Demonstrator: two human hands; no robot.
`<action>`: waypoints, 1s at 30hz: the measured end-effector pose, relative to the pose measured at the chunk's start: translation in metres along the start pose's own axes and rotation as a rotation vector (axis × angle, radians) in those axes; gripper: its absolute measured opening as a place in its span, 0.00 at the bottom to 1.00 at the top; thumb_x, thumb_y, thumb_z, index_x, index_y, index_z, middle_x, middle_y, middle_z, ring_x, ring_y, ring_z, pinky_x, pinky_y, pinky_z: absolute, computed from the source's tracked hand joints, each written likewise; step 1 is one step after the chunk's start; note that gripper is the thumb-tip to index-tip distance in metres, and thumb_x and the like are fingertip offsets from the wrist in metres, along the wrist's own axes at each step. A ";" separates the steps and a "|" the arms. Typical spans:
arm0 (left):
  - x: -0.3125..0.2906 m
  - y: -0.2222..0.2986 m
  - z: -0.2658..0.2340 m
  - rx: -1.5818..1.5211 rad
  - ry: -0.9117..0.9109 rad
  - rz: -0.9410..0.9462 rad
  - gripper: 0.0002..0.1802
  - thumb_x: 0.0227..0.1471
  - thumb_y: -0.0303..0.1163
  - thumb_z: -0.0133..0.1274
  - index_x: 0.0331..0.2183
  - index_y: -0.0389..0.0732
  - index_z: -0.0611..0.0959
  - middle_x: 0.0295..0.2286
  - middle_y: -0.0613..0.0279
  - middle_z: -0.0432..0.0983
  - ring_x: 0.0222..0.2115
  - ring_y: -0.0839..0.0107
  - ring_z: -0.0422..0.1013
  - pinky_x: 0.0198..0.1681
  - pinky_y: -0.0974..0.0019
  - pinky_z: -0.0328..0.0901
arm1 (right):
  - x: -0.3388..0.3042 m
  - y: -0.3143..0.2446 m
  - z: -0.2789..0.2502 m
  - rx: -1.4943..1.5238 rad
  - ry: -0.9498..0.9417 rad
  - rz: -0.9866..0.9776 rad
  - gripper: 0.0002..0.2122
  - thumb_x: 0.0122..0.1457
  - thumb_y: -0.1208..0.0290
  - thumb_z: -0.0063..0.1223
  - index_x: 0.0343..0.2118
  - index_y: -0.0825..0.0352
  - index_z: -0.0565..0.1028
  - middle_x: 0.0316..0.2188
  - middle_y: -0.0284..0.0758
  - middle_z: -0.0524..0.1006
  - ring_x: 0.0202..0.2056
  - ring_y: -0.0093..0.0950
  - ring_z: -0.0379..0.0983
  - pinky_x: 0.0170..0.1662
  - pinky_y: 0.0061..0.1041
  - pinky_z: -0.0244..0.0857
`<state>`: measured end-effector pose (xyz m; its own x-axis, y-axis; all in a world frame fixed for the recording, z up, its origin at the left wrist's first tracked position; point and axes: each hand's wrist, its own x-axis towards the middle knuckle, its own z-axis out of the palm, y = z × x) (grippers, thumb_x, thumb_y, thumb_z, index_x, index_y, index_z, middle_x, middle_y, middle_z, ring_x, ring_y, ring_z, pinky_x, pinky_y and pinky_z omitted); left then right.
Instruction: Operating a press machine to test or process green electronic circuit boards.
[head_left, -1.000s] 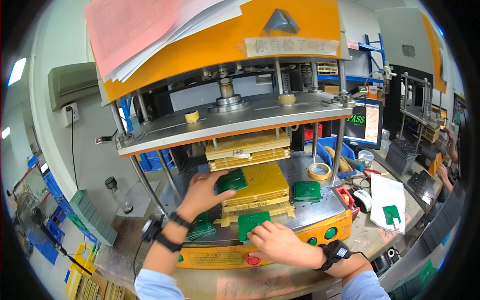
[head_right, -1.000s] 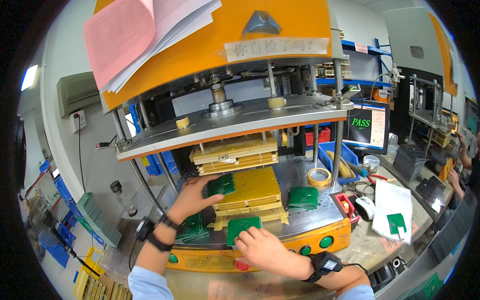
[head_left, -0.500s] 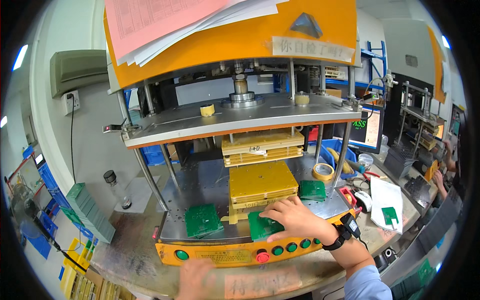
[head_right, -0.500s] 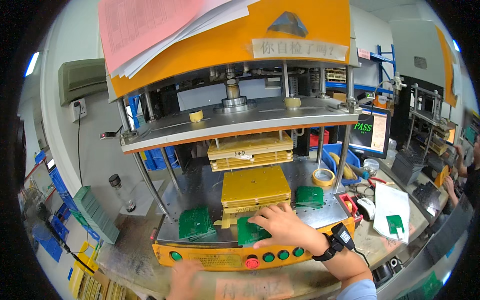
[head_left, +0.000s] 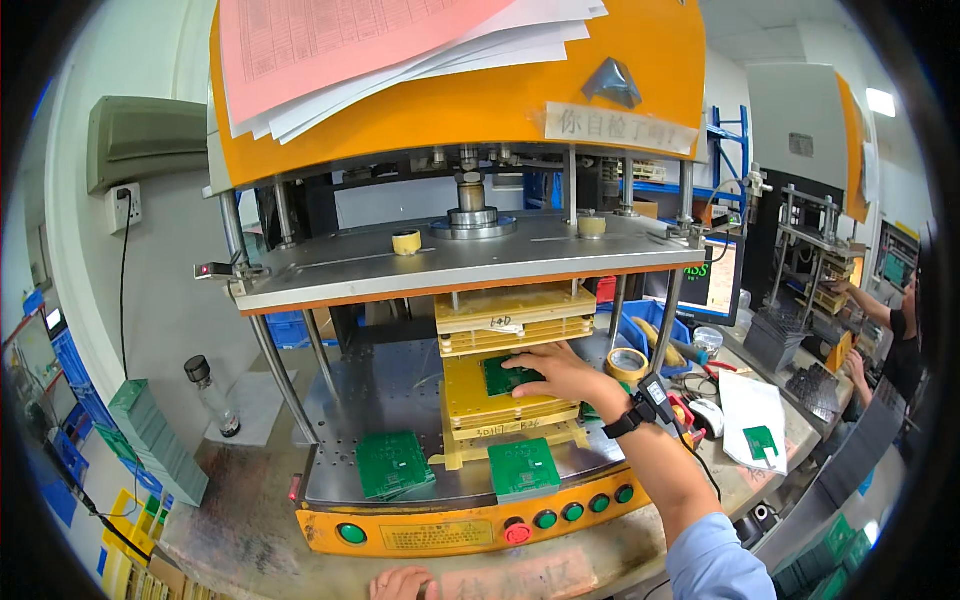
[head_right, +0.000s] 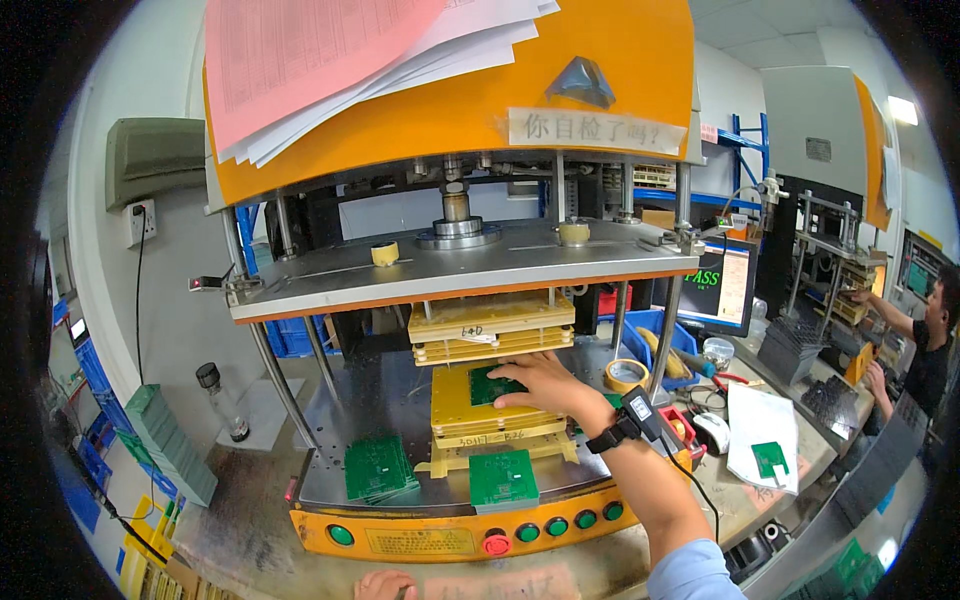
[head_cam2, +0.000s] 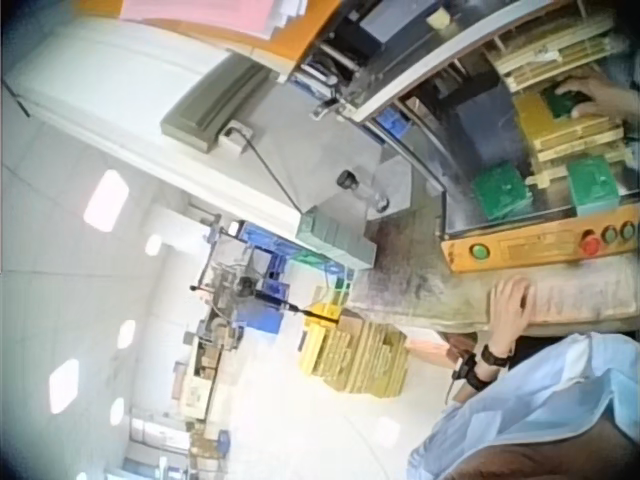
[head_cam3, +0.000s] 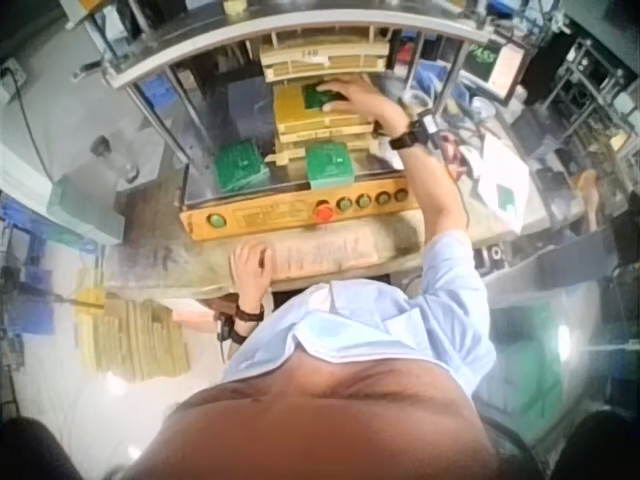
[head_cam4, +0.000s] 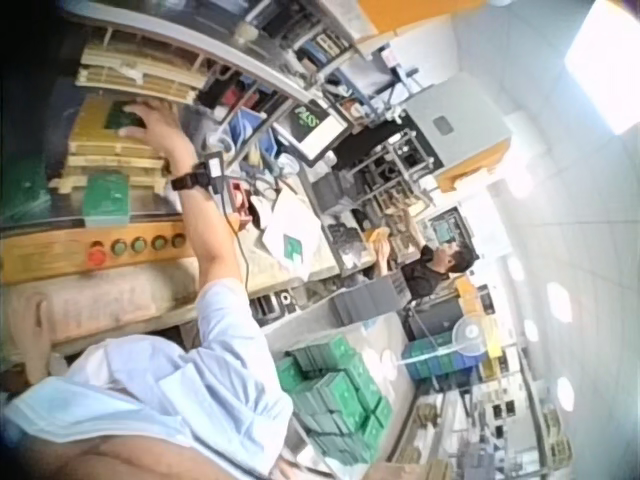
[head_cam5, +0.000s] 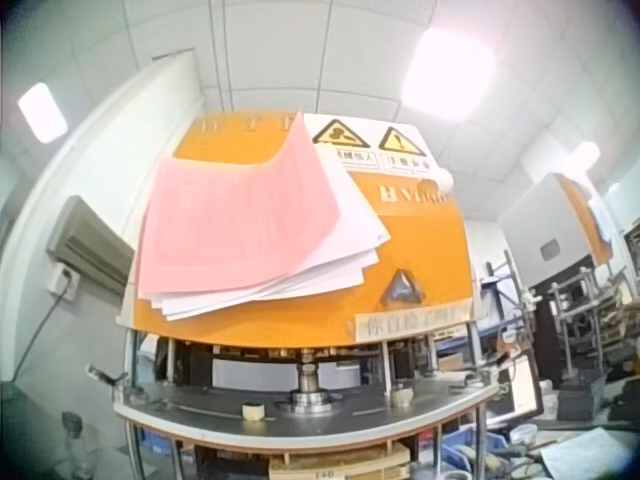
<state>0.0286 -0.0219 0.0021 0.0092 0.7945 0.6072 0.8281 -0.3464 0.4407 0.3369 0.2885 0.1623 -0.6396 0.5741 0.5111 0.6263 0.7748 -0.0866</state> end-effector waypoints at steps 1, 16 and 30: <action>-0.001 -0.001 0.000 0.002 0.002 -0.002 0.08 0.54 0.33 0.56 0.36 0.42 0.81 0.40 0.55 0.77 0.46 0.50 0.69 0.51 0.52 0.60 | 0.001 -0.002 0.001 0.036 -0.012 0.011 0.28 0.54 0.44 0.58 0.52 0.57 0.77 0.58 0.41 0.70 0.63 0.43 0.56 0.65 0.41 0.44; -0.004 -0.006 0.008 0.082 0.002 0.013 0.08 0.53 0.32 0.56 0.37 0.43 0.81 0.41 0.57 0.77 0.46 0.54 0.69 0.49 0.53 0.61 | 0.006 0.000 0.001 0.049 -0.029 0.007 0.27 0.55 0.44 0.58 0.52 0.57 0.77 0.58 0.41 0.70 0.62 0.44 0.57 0.65 0.40 0.47; -0.007 -0.004 0.006 0.090 0.007 0.013 0.07 0.54 0.33 0.56 0.35 0.42 0.81 0.39 0.57 0.78 0.44 0.54 0.70 0.48 0.53 0.62 | 0.008 -0.001 0.002 0.002 -0.008 -0.039 0.28 0.54 0.43 0.59 0.52 0.56 0.77 0.56 0.39 0.73 0.60 0.44 0.61 0.63 0.40 0.51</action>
<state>0.0280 -0.0230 -0.0079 0.0163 0.7868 0.6170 0.8749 -0.3099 0.3721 0.3306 0.2929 0.1646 -0.6667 0.5458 0.5075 0.6004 0.7968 -0.0682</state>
